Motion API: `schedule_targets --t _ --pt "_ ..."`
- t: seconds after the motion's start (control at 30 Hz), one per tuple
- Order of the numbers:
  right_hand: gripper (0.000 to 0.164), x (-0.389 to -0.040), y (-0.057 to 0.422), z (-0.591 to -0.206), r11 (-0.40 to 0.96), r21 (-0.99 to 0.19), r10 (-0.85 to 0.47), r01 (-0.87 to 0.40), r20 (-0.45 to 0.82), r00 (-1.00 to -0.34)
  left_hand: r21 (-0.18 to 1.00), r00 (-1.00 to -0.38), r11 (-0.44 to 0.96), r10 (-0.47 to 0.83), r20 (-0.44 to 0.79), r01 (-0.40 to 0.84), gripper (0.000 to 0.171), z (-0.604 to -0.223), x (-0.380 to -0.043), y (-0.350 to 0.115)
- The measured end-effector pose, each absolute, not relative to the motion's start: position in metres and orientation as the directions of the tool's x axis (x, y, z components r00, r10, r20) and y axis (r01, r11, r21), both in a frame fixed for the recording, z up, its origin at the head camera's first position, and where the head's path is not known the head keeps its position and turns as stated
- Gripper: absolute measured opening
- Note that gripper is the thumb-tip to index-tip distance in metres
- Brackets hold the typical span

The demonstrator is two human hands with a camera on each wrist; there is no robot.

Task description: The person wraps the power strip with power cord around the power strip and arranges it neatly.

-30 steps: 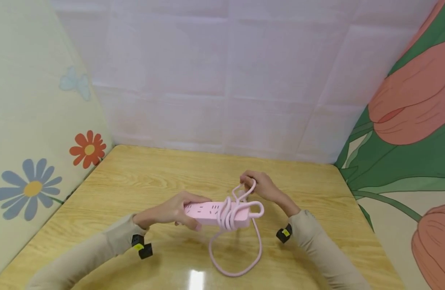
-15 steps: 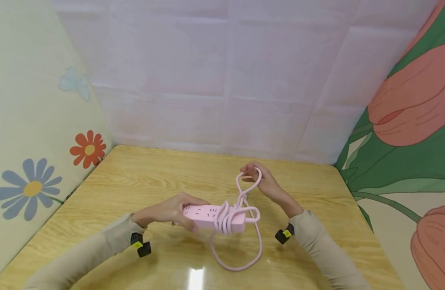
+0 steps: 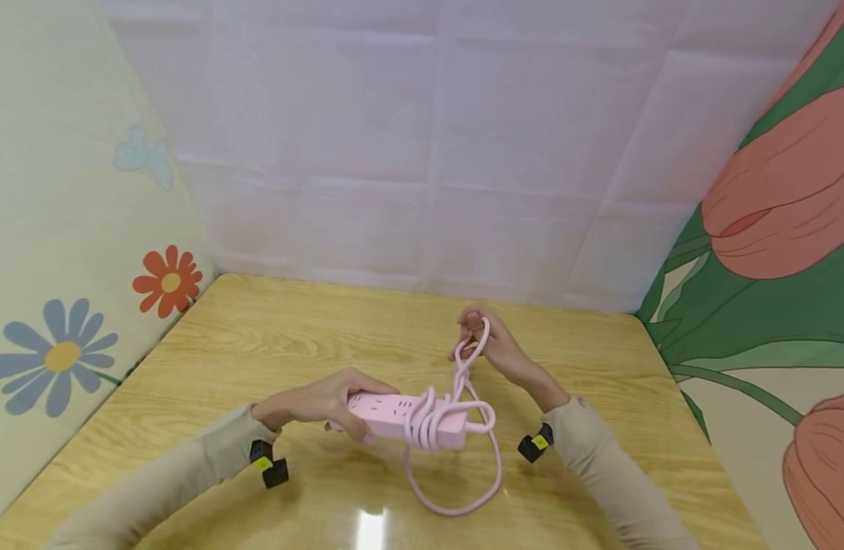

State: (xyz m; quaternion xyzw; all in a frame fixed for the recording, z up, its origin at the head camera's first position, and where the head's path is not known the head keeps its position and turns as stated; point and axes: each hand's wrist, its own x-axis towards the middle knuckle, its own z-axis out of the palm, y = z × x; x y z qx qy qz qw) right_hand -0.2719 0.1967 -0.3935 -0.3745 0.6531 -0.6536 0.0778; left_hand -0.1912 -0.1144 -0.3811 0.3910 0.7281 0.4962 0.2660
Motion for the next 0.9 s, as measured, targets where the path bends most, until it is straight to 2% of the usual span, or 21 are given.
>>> schedule_targets --t 0.07,0.17,0.23,0.33,0.5,0.6,0.77,0.9 --pt "0.05 -0.272 0.197 -0.394 -0.122 -0.93 -0.614 -0.346 0.344 -0.71 0.934 -0.543 0.19 0.84 0.005 0.302 0.067 -0.381 -0.191 -0.114" --pt "0.068 -0.269 0.192 -0.393 -0.114 -0.982 -0.649 -0.152 0.19 -0.737 0.936 -0.54 0.18 0.841 0.013 0.303 0.067 -0.382 -0.191 -0.113" --pt "0.074 -0.266 0.189 -0.392 -0.147 -0.989 -0.673 -0.006 0.104 -0.732 0.935 -0.533 0.176 0.846 0.016 0.308 0.067 -0.383 -0.19 -0.111" --pt "0.073 -0.262 0.183 -0.391 -0.193 -0.967 -0.692 0.166 0.014 -0.722 0.936 -0.515 0.162 0.857 0.023 0.312 0.067 -0.385 -0.19 -0.109" --pt "0.075 -0.26 0.185 -0.387 -0.167 -0.959 -0.776 0.227 -0.014 -0.63 0.942 -0.483 0.132 0.875 0.035 0.307 0.066 -0.386 -0.19 -0.109" --pt "0.091 -0.262 0.19 -0.387 -0.185 -0.957 -0.865 0.224 0.051 -0.499 0.945 -0.466 0.114 0.884 0.045 0.308 0.065 -0.386 -0.19 -0.109" --pt "0.114 -0.265 0.193 -0.385 -0.185 -0.932 -0.974 0.313 0.132 -0.182 0.942 -0.437 0.098 0.898 0.056 0.322 0.065 -0.384 -0.189 -0.11" --pt "0.111 -0.264 0.192 -0.383 -0.123 -0.926 -0.992 0.356 0.109 -0.058 0.941 -0.43 0.093 0.901 0.059 0.324 0.066 -0.383 -0.189 -0.11"
